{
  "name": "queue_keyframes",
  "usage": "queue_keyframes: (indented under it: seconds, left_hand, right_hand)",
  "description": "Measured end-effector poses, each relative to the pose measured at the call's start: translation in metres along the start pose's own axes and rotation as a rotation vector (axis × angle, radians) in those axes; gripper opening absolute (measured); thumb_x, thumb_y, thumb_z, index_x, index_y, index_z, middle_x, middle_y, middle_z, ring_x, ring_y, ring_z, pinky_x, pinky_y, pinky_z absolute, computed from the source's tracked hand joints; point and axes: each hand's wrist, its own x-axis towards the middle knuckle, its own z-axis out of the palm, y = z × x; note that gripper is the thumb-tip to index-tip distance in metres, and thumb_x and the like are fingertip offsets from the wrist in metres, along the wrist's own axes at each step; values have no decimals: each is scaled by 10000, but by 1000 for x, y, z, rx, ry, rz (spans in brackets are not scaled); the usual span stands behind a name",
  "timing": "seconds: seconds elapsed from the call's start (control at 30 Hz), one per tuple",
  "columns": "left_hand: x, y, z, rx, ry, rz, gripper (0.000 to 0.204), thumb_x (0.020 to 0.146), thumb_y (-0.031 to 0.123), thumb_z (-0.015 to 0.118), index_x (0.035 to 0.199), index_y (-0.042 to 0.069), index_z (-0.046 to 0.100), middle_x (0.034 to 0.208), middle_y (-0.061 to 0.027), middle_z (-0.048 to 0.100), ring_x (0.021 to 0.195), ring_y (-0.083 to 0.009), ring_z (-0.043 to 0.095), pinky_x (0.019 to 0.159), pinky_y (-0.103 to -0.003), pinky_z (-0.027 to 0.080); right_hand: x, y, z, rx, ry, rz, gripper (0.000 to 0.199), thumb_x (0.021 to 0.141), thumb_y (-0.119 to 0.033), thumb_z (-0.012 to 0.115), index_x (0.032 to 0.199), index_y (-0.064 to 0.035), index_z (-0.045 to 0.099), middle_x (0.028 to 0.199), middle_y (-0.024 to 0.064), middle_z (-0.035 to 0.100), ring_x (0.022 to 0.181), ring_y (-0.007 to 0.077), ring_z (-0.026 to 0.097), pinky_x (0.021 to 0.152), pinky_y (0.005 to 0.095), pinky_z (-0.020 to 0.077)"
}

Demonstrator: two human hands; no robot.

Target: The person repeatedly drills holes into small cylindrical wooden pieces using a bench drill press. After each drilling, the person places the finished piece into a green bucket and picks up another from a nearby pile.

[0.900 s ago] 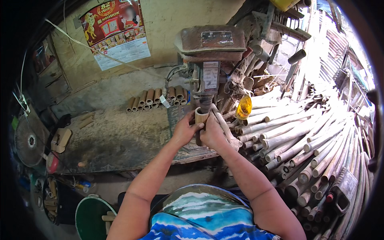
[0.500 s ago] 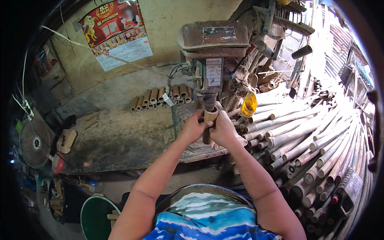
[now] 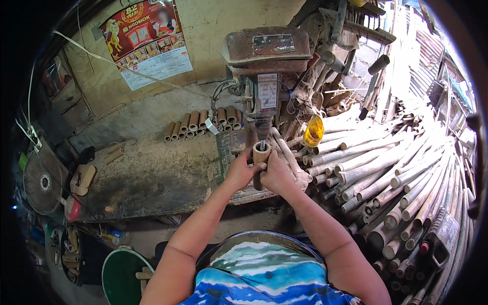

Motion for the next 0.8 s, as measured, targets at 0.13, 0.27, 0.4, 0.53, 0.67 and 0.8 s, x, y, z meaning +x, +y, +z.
queue_keyframes:
  seconds: [0.13, 0.27, 0.4, 0.53, 0.67, 0.8]
  left_hand:
    - [2, -2, -7, 38, 8, -33, 629, 901, 115, 778, 1446, 4, 484, 1359, -168, 641, 1248, -254, 613, 1061, -406, 469]
    - [4, 4, -4, -66, 57, -34, 588, 931, 137, 749, 1445, 11, 492, 1349, -163, 645, 1236, -253, 616, 1046, -404, 477]
    - [13, 17, -3, 32, 77, -8, 580, 950, 152, 729, 1462, 40, 482, 1343, -151, 645, 1220, -253, 620, 1037, -400, 481]
    - [24, 25, 9, 17, 31, 6, 580, 950, 160, 730, 1461, 56, 476, 1343, -149, 641, 1209, -253, 621, 1038, -397, 476]
    - [20, 19, 16, 19, -20, -1, 602, 940, 164, 744, 1463, 63, 463, 1352, -138, 635, 1217, -249, 614, 1046, -391, 467]
    - [9, 4, 18, 52, -19, 5, 615, 941, 133, 740, 1477, 71, 445, 1368, -119, 625, 1242, -235, 597, 1056, -385, 458]
  right_hand:
    - [5, -12, 0, 29, -46, 98, 366, 870, -77, 589, 1162, 48, 406, 1019, 359, 633, 1005, 541, 622, 847, 578, 494]
    - [11, -15, 2, 33, -27, 110, 390, 866, -77, 612, 1171, 51, 405, 1025, 352, 639, 1021, 534, 624, 864, 564, 497]
    - [29, -4, 1, 79, 11, 11, 431, 848, -66, 629, 1203, 44, 410, 1052, 332, 650, 1052, 523, 626, 894, 543, 502]
    - [25, 5, -12, 68, 28, 3, 462, 824, -61, 632, 1218, 33, 411, 1082, 326, 657, 1071, 519, 625, 908, 549, 501]
    - [15, 11, -19, 33, -7, 69, 426, 823, -71, 626, 1175, 29, 409, 1038, 341, 653, 1046, 536, 622, 876, 567, 503]
    - [3, 15, -11, 29, -32, 102, 388, 837, -76, 604, 1151, 31, 404, 1006, 354, 644, 1011, 546, 620, 860, 582, 499]
